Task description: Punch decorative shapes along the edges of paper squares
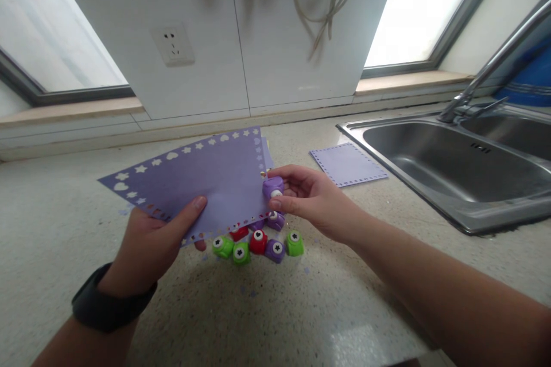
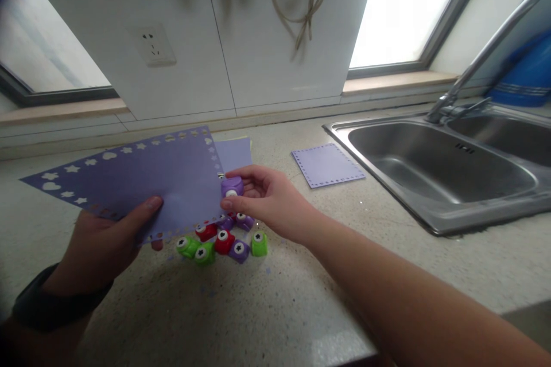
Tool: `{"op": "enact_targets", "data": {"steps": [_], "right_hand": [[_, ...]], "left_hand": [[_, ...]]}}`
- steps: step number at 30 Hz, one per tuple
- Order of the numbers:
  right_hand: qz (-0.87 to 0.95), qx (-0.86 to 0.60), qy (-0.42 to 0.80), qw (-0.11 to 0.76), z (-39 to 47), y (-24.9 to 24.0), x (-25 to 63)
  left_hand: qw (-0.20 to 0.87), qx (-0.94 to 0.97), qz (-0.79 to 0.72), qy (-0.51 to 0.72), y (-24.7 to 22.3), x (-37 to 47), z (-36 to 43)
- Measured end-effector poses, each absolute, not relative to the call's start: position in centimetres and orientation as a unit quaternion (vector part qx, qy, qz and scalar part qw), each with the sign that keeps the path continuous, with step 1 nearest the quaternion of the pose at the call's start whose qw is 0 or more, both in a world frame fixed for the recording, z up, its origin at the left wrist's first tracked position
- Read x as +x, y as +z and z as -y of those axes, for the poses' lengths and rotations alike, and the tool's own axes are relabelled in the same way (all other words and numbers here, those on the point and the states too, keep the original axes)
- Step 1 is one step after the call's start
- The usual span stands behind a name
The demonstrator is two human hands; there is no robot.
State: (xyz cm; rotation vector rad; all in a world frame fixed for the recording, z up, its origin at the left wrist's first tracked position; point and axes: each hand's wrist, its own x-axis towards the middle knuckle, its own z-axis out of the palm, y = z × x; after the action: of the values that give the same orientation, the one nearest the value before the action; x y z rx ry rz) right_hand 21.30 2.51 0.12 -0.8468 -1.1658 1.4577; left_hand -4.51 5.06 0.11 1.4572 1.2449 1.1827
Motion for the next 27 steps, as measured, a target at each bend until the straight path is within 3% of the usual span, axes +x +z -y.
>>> {"op": "enact_targets", "data": {"steps": [27], "right_hand": [[0.472,-0.339,0.623,0.525,-2.22,0.27,20.61]], "left_hand": [[0.41,0.608,-0.495,0.466,0.44,-4.17,-4.92]]}}
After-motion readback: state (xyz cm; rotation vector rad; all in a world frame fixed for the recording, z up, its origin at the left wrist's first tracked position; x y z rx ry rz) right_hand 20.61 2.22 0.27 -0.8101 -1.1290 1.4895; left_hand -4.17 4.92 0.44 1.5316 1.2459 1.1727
